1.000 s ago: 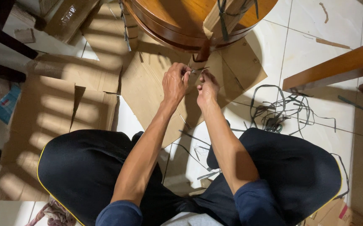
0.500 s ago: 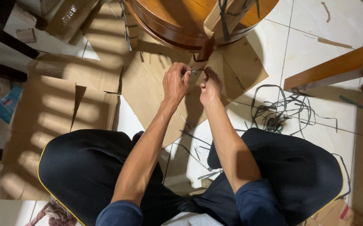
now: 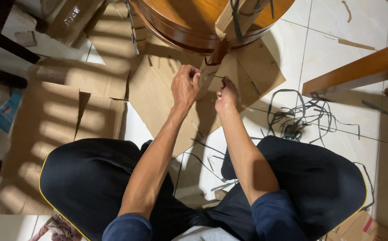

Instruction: Wrapping wooden stool legs with cardboard and securing them with plastic ties

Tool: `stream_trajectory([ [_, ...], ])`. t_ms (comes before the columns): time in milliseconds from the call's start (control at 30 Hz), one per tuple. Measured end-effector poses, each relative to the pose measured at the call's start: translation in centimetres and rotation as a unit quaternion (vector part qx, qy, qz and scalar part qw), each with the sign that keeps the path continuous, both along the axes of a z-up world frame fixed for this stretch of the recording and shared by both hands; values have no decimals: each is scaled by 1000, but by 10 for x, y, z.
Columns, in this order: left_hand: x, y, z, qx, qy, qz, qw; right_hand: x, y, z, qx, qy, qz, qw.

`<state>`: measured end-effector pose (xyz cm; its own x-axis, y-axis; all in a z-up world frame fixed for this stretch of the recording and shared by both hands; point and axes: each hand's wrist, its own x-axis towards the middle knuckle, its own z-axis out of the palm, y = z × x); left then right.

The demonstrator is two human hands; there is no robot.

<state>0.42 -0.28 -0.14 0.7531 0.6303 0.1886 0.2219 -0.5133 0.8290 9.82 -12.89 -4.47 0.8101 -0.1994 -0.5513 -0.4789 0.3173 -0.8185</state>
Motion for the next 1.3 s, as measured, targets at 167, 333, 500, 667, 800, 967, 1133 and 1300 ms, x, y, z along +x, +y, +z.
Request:
stream_trajectory([
  [167,2,-1,-9,-61,-24,0,998,-38,4,70,5,-21,64,998],
  [333,-6,-8,-44,-116,19,-12,993,-42,-41,-46,-92,-13,127,988],
  [500,-31,-20,-95,-137,139,-46,980,-61,-112,-230,-324,26,235,916],
  [667,-60,-36,-144,-121,250,-80,957,-60,-150,-238,-418,54,252,871],
  [800,-77,-53,-165,-50,326,-133,935,-51,-169,-174,-473,-68,164,863],
  [967,-98,-79,-166,-12,356,-183,916,-49,-211,-115,-572,-154,89,801],
  [1133,-113,-89,-172,-23,375,-180,909,-47,-269,-142,-615,50,148,773],
  [1300,-128,-86,-195,-5,373,-178,911,-42,-294,-169,-607,113,215,757],
])
